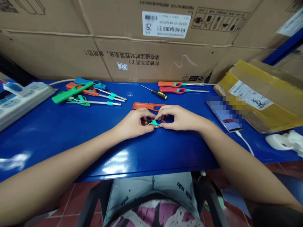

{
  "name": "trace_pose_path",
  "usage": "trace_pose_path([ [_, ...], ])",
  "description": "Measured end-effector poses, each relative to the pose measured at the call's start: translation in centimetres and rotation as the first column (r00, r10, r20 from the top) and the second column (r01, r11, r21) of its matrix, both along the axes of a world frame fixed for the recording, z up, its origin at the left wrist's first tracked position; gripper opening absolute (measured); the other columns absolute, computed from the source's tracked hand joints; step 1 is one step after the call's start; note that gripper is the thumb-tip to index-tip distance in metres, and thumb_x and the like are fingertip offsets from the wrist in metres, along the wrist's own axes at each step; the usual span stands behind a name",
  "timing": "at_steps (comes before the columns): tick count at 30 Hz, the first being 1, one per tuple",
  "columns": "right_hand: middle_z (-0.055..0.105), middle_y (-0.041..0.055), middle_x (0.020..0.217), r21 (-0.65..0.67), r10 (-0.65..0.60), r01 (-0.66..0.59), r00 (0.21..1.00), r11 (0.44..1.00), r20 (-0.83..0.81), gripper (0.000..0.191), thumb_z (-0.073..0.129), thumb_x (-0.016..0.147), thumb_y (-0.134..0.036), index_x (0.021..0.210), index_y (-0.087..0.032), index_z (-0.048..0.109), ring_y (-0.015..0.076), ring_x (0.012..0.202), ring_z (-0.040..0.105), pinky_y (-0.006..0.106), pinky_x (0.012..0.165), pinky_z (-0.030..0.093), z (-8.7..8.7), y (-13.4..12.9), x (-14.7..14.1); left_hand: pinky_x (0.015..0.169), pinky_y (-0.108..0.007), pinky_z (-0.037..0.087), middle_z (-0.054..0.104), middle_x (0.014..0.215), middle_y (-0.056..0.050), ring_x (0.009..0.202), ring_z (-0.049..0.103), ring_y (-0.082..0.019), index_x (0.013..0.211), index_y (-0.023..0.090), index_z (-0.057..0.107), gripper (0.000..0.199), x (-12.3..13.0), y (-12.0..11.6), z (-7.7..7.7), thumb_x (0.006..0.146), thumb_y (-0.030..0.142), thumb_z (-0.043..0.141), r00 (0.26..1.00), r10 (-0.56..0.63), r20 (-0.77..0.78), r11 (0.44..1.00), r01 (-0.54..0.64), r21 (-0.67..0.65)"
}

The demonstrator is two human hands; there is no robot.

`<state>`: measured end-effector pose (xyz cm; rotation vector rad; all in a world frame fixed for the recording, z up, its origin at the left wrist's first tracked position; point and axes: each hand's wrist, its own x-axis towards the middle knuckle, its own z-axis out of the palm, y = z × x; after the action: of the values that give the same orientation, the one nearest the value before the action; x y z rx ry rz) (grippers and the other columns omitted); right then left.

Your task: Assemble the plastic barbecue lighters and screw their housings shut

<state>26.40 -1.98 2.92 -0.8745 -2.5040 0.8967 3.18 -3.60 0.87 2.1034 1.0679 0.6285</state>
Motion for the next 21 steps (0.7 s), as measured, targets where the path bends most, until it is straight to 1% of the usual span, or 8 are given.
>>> trace_pose_path([
  [5, 0.073, 0.0084, 0.113, -0.034, 0.04, -0.04, 0.999, 0.999, 0.018, 0.024, 0.068, 0.087, -0.02, 0.11, -0.019, 0.074, 0.0214, 0.104, 0.068, 0.037, 0.097, 0.053, 0.3, 0.3, 0.5, 0.079, -0.032, 0.053, 0.075, 0.107, -0.009, 0.092, 0.068, -0.022, 0.109, 0.016, 0.076, 0.037, 0.1, 0.0, 0.0, 0.079, 0.037, 0.068, 1.0, 0.005, 0.016, 1.0, -0.004, -0.005],
  [8, 0.073, 0.0079, 0.117, -0.079, 0.074, -0.073, 0.997, 0.994, 0.005, 0.027, 0.061, 0.091, -0.019, 0.115, -0.019, 0.073, 0.0203, 0.109, 0.068, 0.035, 0.098, 0.052, 0.8, 0.5, 1.1, 0.077, -0.032, 0.053, 0.075, 0.109, -0.009, 0.088, 0.067, -0.021, 0.112, 0.015, 0.075, 0.04, 0.1, -0.1, 0.0, 0.079, 0.035, 0.067, 1.0, 0.016, 0.003, 1.0, -0.016, -0.009],
  [11, 0.072, 0.0075, 0.121, -0.128, 0.022, -0.02, 1.0, 0.992, 0.017, 0.03, 0.059, 0.092, -0.02, 0.12, -0.019, 0.07, 0.0195, 0.109, 0.068, 0.034, 0.096, 0.053, 1.2, 0.7, 1.8, 0.074, -0.031, 0.053, 0.075, 0.109, -0.008, 0.083, 0.066, -0.019, 0.115, 0.015, 0.075, 0.041, 0.1, -0.2, 0.1, 0.079, 0.032, 0.067, 1.0, 0.015, 0.008, 1.0, -0.015, -0.015],
  [14, 0.072, 0.008, 0.118, -0.142, -0.035, 0.041, 0.998, 0.989, 0.047, 0.028, 0.066, 0.087, -0.026, 0.114, -0.019, 0.069, 0.0207, 0.106, 0.068, 0.036, 0.094, 0.055, 1.2, 0.9, 2.3, 0.073, -0.03, 0.052, 0.076, 0.106, -0.008, 0.079, 0.065, -0.018, 0.114, 0.015, 0.075, 0.039, 0.2, -0.3, 0.1, 0.079, 0.031, 0.066, 1.0, 0.026, 0.012, 0.999, -0.026, -0.019],
  [17, 0.072, 0.0072, 0.112, -0.181, -0.018, 0.031, 0.997, 0.983, 0.071, 0.027, 0.069, 0.085, -0.031, 0.108, -0.018, 0.069, 0.0204, 0.101, 0.068, 0.036, 0.091, 0.055, 1.1, 0.9, 2.4, 0.073, -0.03, 0.052, 0.076, 0.107, -0.008, 0.08, 0.065, -0.018, 0.113, 0.015, 0.076, 0.038, 0.2, -0.3, -0.1, 0.08, 0.03, 0.065, 0.999, 0.045, 0.016, 0.999, -0.045, -0.011],
  [21, 0.072, 0.0063, 0.105, -0.223, -0.017, 0.036, 0.996, 0.974, 0.087, 0.024, 0.069, 0.084, -0.032, 0.104, -0.018, 0.069, 0.0193, 0.096, 0.066, 0.034, 0.088, 0.053, 1.1, 0.9, 2.1, 0.076, -0.03, 0.052, 0.075, 0.109, -0.008, 0.085, 0.066, -0.019, 0.114, 0.015, 0.075, 0.037, 0.2, -0.1, -0.2, 0.08, 0.025, 0.063, 0.999, 0.033, 0.021, 0.999, -0.033, 0.003],
])
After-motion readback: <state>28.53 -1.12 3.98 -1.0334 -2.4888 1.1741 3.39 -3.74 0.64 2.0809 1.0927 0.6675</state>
